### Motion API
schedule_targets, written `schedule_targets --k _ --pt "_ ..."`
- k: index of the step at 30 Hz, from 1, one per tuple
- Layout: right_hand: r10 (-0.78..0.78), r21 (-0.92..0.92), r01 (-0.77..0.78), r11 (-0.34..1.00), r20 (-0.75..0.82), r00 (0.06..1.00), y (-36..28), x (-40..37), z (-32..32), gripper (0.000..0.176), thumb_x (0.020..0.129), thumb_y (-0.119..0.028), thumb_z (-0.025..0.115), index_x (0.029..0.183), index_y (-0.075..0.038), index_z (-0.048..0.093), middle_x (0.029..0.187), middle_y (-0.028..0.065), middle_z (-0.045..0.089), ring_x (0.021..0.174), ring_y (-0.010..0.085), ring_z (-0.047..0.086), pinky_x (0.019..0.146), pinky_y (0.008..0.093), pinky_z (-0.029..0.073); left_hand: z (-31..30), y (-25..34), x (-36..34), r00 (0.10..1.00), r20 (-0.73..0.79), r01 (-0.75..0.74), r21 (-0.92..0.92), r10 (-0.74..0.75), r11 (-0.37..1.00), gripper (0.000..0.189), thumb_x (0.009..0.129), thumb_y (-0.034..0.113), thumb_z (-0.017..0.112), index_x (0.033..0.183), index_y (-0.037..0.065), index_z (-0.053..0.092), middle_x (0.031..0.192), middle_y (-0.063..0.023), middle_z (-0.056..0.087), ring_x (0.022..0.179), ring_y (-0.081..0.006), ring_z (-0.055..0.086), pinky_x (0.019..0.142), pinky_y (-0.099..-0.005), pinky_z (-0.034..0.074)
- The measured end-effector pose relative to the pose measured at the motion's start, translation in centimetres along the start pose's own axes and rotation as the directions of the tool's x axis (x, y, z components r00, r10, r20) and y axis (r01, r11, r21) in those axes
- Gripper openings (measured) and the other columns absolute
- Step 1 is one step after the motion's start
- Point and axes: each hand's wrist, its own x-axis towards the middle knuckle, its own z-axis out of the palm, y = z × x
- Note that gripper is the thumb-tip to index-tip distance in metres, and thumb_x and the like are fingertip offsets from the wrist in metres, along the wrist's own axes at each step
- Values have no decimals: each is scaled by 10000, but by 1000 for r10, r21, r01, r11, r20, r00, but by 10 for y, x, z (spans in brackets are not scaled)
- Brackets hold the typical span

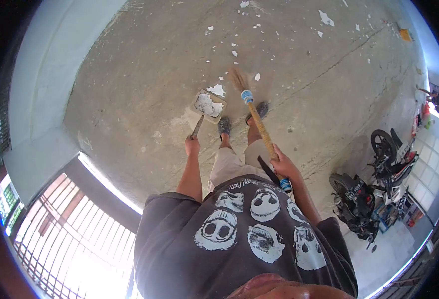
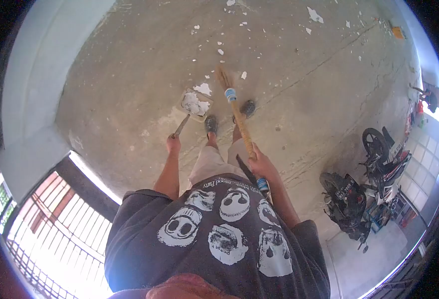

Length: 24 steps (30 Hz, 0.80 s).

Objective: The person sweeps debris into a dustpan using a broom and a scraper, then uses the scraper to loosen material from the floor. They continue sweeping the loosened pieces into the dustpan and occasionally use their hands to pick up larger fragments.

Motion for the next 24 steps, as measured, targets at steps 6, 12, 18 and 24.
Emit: schedule_targets --k 6,12,18,24 --pt "-63 -150 102 983 245 967 14 -15 21 603 795 -216 489 1345 -91 275 959 205 585 774 252 597 702 349 468 16 -31 10 999 4 -33 6 32 999 315 816 273 462 962 16 572 892 -216 601 853 -381 568 718 -465 439" --pt "-450 -237 450 861 56 891 55 -38 32 480 869 -232 452 1322 -118 341 986 100 576 780 149 542 710 282 442 37 -49 29 994 38 -108 122 104 987 344 829 289 449 1025 25 549 952 -217 595 893 -379 565 758 -465 444" --pt "128 45 -128 991 -4 992 6 -84 5 620 802 -140 511 1367 -182 260 738 43 520 547 132 513 509 278 448 12 -54 11 999 40 -17 -66 20 998 321 828 265 472 1004 8 548 937 -235 588 895 -390 559 738 -458 442" --pt "11 71 -1 997 -146 989 17 -61 5 672 797 -152 502 1387 -188 184 676 45 492 483 125 480 415 272 418 3 -99 10 996 12 -87 -169 90 982 293 827 234 485 985 -4 550 902 -237 586 875 -383 560 723 -440 442"
